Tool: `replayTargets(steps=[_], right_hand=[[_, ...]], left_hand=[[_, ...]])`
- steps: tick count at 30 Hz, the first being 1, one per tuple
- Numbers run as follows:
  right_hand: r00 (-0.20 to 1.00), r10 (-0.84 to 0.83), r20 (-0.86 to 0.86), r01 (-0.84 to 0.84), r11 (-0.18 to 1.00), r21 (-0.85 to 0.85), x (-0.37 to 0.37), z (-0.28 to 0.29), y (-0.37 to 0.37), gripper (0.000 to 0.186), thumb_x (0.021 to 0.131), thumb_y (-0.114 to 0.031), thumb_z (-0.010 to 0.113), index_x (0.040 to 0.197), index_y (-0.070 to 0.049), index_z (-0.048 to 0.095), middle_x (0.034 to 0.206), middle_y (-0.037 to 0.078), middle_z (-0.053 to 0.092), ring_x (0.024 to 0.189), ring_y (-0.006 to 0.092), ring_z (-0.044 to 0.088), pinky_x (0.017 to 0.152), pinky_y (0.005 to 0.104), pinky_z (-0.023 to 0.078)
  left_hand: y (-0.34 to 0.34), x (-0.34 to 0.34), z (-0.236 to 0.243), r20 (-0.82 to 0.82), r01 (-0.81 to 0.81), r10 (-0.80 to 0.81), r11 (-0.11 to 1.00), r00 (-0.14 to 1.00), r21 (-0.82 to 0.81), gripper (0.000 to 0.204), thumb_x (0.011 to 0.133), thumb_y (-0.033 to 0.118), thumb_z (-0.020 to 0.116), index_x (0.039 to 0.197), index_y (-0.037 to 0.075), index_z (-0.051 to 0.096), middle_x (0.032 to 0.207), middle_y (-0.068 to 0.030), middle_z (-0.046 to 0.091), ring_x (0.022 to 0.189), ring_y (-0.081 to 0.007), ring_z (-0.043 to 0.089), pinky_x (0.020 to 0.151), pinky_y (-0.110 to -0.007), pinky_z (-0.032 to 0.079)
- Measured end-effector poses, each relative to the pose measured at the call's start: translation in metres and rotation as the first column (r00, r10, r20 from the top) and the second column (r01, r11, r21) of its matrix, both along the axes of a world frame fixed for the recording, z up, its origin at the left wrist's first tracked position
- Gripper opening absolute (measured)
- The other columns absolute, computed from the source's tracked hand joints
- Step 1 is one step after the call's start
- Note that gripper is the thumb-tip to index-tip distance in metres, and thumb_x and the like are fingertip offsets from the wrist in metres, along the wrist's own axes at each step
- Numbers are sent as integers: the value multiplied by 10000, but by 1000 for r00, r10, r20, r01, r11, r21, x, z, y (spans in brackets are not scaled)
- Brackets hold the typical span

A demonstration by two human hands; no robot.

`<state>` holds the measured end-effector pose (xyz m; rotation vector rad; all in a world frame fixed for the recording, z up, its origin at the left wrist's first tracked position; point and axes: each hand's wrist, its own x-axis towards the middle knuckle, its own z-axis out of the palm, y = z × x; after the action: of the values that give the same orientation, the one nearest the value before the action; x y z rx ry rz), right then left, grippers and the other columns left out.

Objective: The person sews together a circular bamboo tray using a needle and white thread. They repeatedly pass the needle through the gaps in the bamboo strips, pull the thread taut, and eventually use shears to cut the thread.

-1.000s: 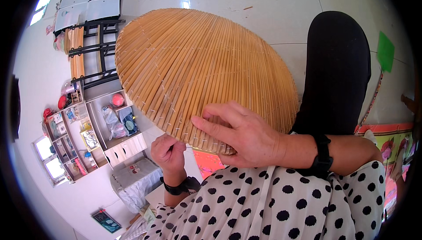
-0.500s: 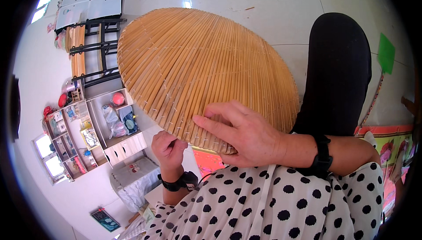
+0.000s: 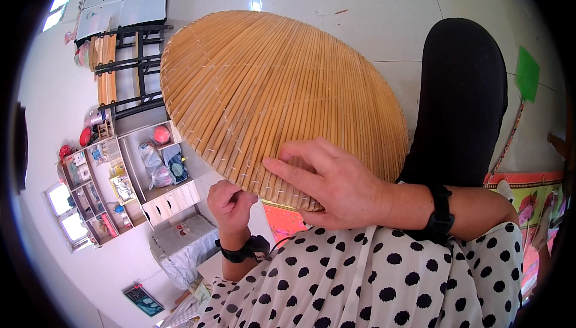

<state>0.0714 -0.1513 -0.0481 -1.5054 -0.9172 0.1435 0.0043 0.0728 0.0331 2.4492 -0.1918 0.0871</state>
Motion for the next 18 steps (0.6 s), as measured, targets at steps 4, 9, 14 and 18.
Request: replayTargets(steps=[4,9,14,18], right_hand=[[1000,3,2,-3,1000,2,1,0,-1,690,720,-206,747,1332,1,505,1159,146,479,904,267,548,826,376,469],[1000,-3,6,3,1000,3,1,0,0,700,716,-208,748,1335,5,500,1163,149,480,904,270,548,827,378,468],[1000,-27,11,26,1000,12,-1,0,0,713,706,-193,753,1345,-7,495,1166,147,473,905,266,545,817,372,471],[1000,9,7,-9,1000,14,1,1,-1,719,692,-162,759,1349,-30,499,1164,134,459,883,248,537,791,357,473]], left_hand=[[0,0,-1,6,-6,6,1000,1000,19,120,722,-12,725,776,17,622,591,-64,568,449,-155,474,427,-259,335],[0,1,-2,26,4,-5,1000,1000,29,126,720,-3,734,766,19,618,582,-64,561,439,-152,463,424,-258,327],[2,0,-3,20,-10,9,999,1000,32,132,721,3,739,762,21,615,577,-62,556,436,-150,459,426,-258,326],[5,-2,-7,27,-13,13,1000,1000,-6,136,718,2,739,761,24,612,571,-60,551,435,-149,458,428,-261,327]])
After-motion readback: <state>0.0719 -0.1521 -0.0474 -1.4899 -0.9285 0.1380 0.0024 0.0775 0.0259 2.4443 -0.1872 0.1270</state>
